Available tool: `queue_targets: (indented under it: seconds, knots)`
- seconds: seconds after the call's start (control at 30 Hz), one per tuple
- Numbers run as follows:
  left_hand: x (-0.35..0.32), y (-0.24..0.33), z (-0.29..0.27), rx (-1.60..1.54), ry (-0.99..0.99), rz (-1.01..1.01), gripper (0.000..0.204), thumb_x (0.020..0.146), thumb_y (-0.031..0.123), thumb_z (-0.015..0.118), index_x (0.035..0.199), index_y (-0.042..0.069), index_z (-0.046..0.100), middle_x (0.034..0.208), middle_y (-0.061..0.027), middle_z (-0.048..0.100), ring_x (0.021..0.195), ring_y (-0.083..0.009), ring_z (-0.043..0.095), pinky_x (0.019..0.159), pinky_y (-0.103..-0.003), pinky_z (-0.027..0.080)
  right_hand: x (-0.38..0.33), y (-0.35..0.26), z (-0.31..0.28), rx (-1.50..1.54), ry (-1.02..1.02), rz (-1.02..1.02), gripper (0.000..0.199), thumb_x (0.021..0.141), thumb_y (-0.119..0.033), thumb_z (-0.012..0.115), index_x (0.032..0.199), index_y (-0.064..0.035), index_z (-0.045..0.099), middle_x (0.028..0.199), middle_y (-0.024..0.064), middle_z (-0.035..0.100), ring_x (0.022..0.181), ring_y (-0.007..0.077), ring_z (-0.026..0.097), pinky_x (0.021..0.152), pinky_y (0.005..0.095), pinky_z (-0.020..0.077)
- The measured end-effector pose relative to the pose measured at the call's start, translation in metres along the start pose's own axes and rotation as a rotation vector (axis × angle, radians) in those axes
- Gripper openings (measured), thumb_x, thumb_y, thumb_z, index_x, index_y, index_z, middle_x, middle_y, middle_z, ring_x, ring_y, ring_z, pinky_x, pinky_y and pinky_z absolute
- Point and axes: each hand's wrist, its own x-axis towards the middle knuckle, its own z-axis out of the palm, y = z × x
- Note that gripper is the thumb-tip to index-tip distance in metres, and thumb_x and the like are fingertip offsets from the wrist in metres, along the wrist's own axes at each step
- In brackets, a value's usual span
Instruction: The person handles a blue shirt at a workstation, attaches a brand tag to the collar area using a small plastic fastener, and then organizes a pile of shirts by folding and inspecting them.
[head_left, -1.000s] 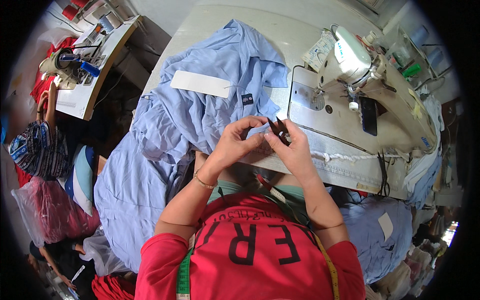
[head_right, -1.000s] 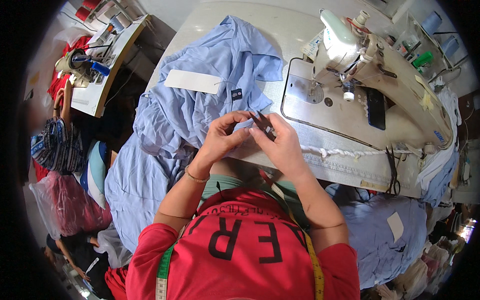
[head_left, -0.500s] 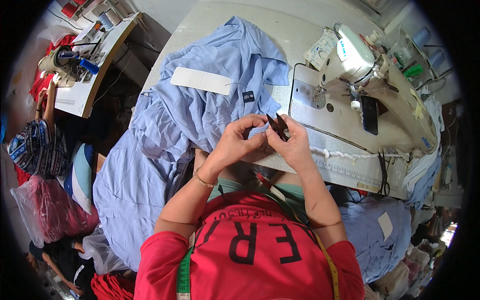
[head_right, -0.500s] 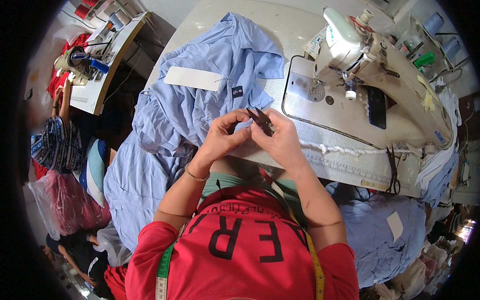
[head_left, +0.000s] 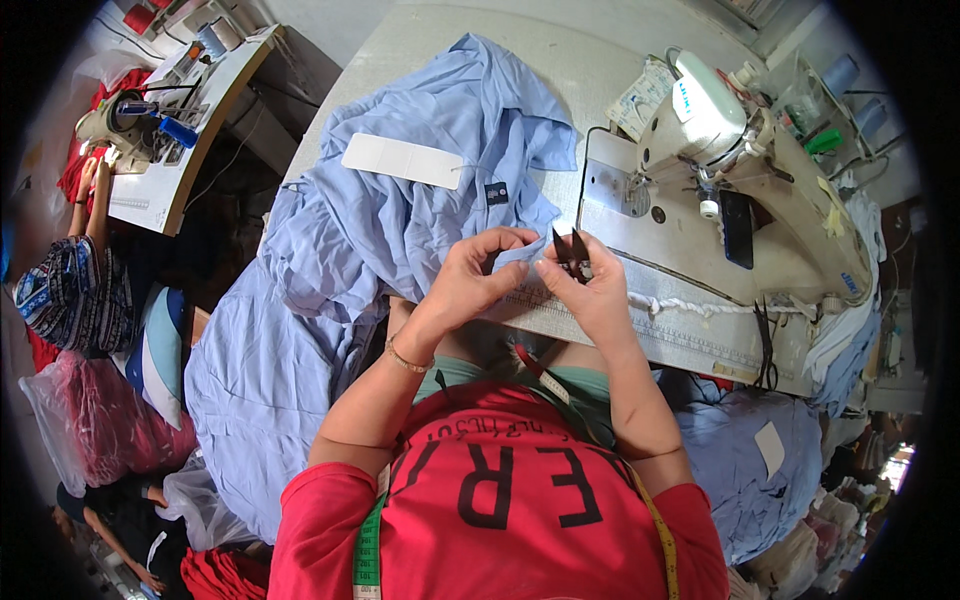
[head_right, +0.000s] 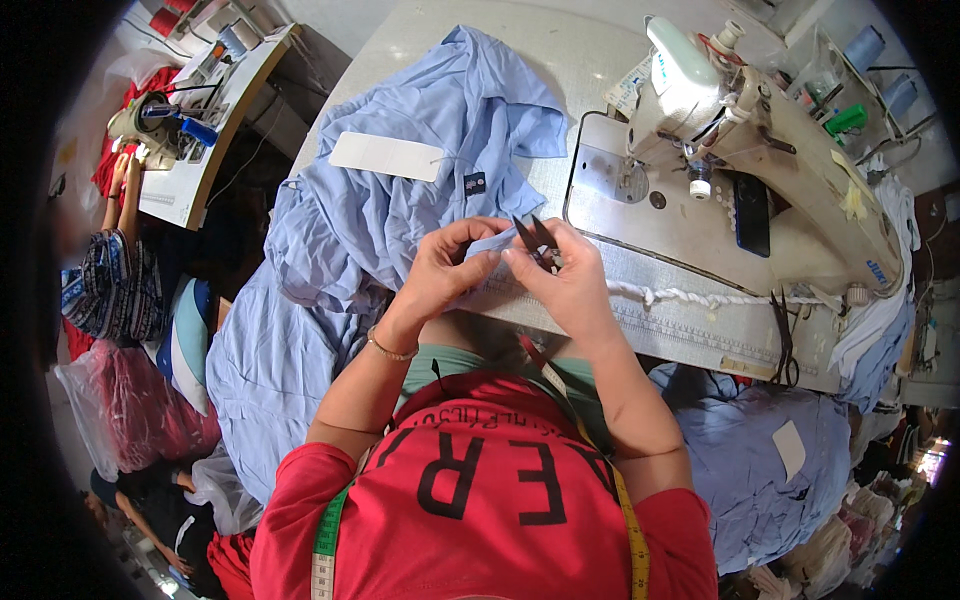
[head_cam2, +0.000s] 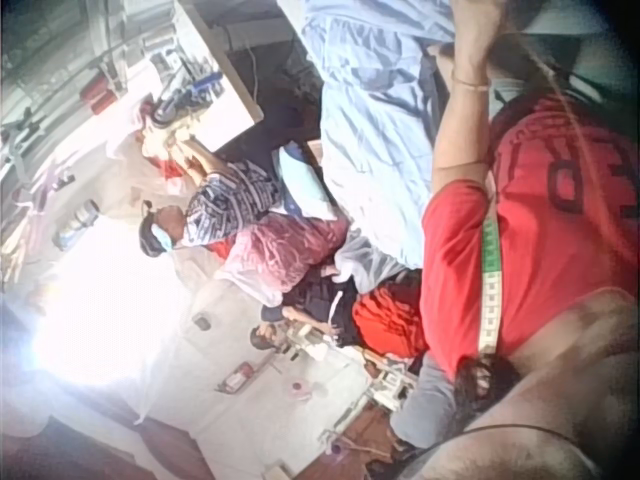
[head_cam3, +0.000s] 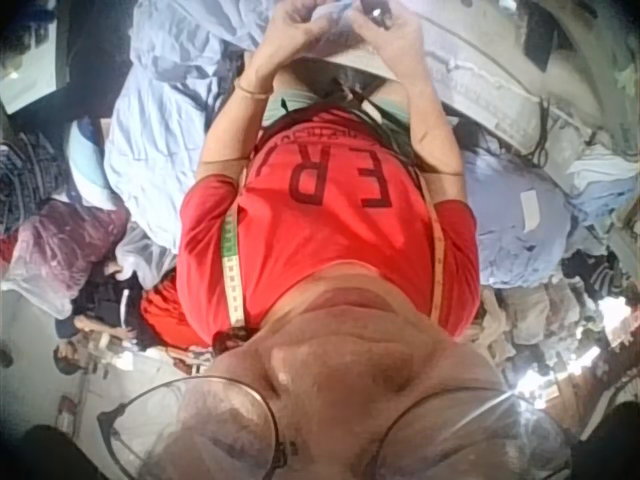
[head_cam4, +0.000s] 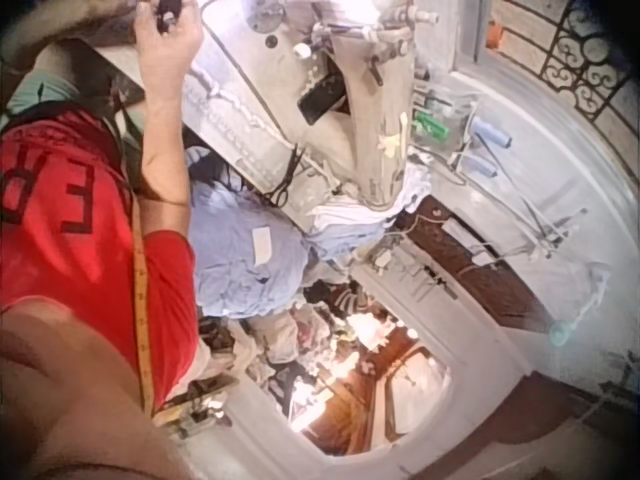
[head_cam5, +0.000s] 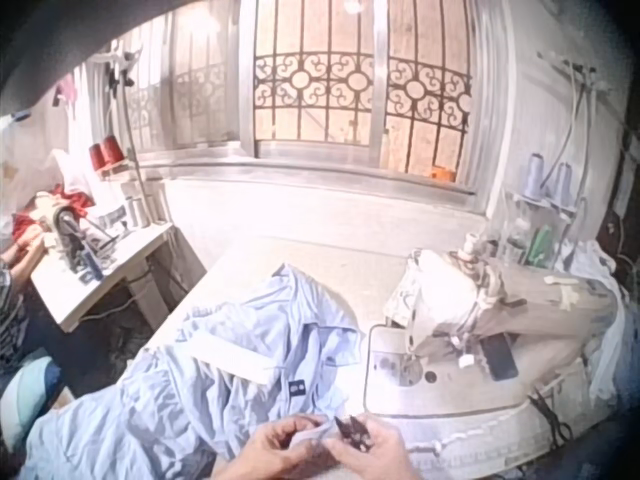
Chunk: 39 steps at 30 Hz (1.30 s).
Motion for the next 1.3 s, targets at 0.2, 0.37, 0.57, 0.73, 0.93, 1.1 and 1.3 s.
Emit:
queue_targets:
  seconds: [0.2, 0.37, 0.57, 0.73, 0.93, 1.1, 1.3]
  knots:
    - [-0.001, 0.001, 0.003, -0.001, 0.011, 0.015, 0.011, 0.082, 0.002, 0.061, 0.092, -0.002, 0.058, 0.113, -0.0044, 0.057, 0.090, -0.0059, 0.050, 0.077, -0.021, 0.040, 0.004, 0.003, 0.008, -0.118, 0.024, -0.079, 0.016, 0.079, -0.012, 0.066, 0.087, 0.0009, 0.060, 0.074, 0.0086, 0.059, 0.068, 0.0150, 0.057, 0.064, 0.0273, 0.0449]
    - [-0.002, 0.003, 0.004, 0.007, 0.008, 0.000, 0.012, 0.082, 0.001, 0.060, 0.093, -0.003, 0.057, 0.113, -0.0056, 0.058, 0.097, -0.0082, 0.050, 0.085, -0.022, 0.040, 0.006, 0.004, 0.010, -0.225, 0.056, -0.118, 0.012, 0.077, -0.010, 0.065, 0.083, -0.0011, 0.058, 0.072, 0.0094, 0.057, 0.062, 0.0200, 0.056, 0.060, 0.0295, 0.0450]
    - [0.001, -0.004, -0.001, 0.119, -0.023, 0.112, 0.013, 0.081, 0.000, 0.058, 0.093, -0.003, 0.058, 0.113, -0.0059, 0.059, 0.097, -0.0084, 0.051, 0.086, -0.023, 0.041, 0.001, 0.008, 0.023, -0.451, 0.129, -0.469, 0.012, 0.073, -0.005, 0.064, 0.079, -0.0034, 0.053, 0.069, 0.0106, 0.055, 0.056, 0.0258, 0.058, 0.051, 0.0349, 0.0454]
    - [0.000, -0.001, -0.002, 0.123, -0.035, 0.009, 0.009, 0.081, 0.001, 0.057, 0.089, -0.003, 0.058, 0.114, -0.0076, 0.058, 0.097, -0.0094, 0.051, 0.086, -0.025, 0.041, -0.004, 0.007, 0.025, -0.424, 0.133, -0.432, 0.012, 0.075, -0.007, 0.064, 0.080, -0.0021, 0.054, 0.066, 0.0114, 0.058, 0.058, 0.0263, 0.060, 0.055, 0.0338, 0.0482]
    - [0.001, -0.005, -0.005, -0.002, -0.029, 0.049, 0.010, 0.083, 0.003, 0.059, 0.091, -0.003, 0.059, 0.113, -0.0065, 0.057, 0.092, -0.0077, 0.051, 0.082, -0.023, 0.042, 0.009, 0.014, -0.016, -0.115, 0.234, 0.017, 0.013, 0.085, -0.013, 0.061, 0.086, 0.0001, 0.057, 0.071, 0.0035, 0.057, 0.063, 0.0097, 0.050, 0.059, 0.0248, 0.0427]
    - [-0.001, -0.004, -0.005, -0.060, -0.038, 0.014, 0.011, 0.083, 0.003, 0.060, 0.092, -0.003, 0.060, 0.110, -0.0064, 0.058, 0.094, -0.0095, 0.052, 0.083, -0.025, 0.041, -0.005, 0.007, -0.011, 0.042, -0.089, 0.140, 0.021, 0.091, -0.020, 0.056, 0.096, 0.0000, 0.055, 0.082, 0.0042, 0.056, 0.074, 0.0080, 0.049, 0.064, 0.0249, 0.0416]
    - [-0.001, -0.003, -0.006, -0.053, -0.042, 0.036, 0.015, 0.084, 0.004, 0.060, 0.097, -0.003, 0.062, 0.108, -0.0070, 0.059, 0.095, -0.0116, 0.053, 0.086, -0.026, 0.040, -0.018, -0.001, -0.002, -0.213, -0.115, -0.028, 0.019, 0.089, -0.016, 0.056, 0.099, -0.0007, 0.053, 0.076, 0.0160, 0.059, 0.065, 0.0258, 0.058, 0.060, 0.0326, 0.0447]
